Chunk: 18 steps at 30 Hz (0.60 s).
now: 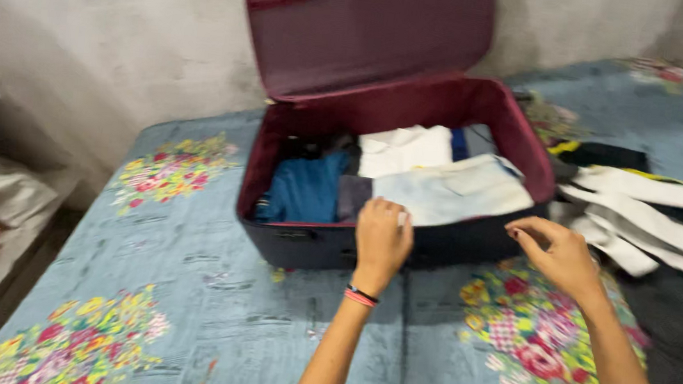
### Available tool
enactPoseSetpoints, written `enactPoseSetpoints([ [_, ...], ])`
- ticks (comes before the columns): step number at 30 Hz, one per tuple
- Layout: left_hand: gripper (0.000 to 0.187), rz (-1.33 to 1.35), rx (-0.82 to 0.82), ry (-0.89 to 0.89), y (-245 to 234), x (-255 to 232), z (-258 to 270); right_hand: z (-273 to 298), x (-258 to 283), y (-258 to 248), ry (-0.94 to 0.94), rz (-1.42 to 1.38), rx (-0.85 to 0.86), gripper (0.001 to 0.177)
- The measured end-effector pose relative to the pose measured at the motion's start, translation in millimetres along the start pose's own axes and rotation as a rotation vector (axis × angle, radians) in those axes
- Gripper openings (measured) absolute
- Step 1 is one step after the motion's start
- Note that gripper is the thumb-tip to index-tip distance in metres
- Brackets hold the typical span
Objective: The person folds several garments on a bed and places them into an open suitcase. They fold blue pants, dark gray pants, white pants, and black pants with yellow stripes, then arrange them inside the suitcase and close it.
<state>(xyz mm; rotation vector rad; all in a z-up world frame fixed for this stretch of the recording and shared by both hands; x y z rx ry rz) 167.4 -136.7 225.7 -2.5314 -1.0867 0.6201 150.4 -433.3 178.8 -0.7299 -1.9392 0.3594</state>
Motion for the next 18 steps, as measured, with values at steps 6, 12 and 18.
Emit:
enactPoseSetpoints([
  [6, 0.016, 0.363, 0.144, 0.115, 84, -156, 45, 108, -132, -80, 0.222, 0.23, -0.179, 0.027],
  [12, 0.024, 0.624, 0.633, -0.057, 220, -241, 153, 217, -160, -124, 0.213, 1.126, -0.398, 0.057],
  [18, 0.049, 0.977, 0.891, -0.595, 331, -285, 269, 268, -210, -107, 0.519, 1.041, -0.196, 0.036],
])
Point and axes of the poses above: each hand's wrist, its own z-axis away from the middle knuckle, its own y-axis out of the palm, x = y × z, the point moved 7 cm from there along -z, towards the middle knuckle, and after that the axes turned 4 degrees about -x, right-handed, at the moved point
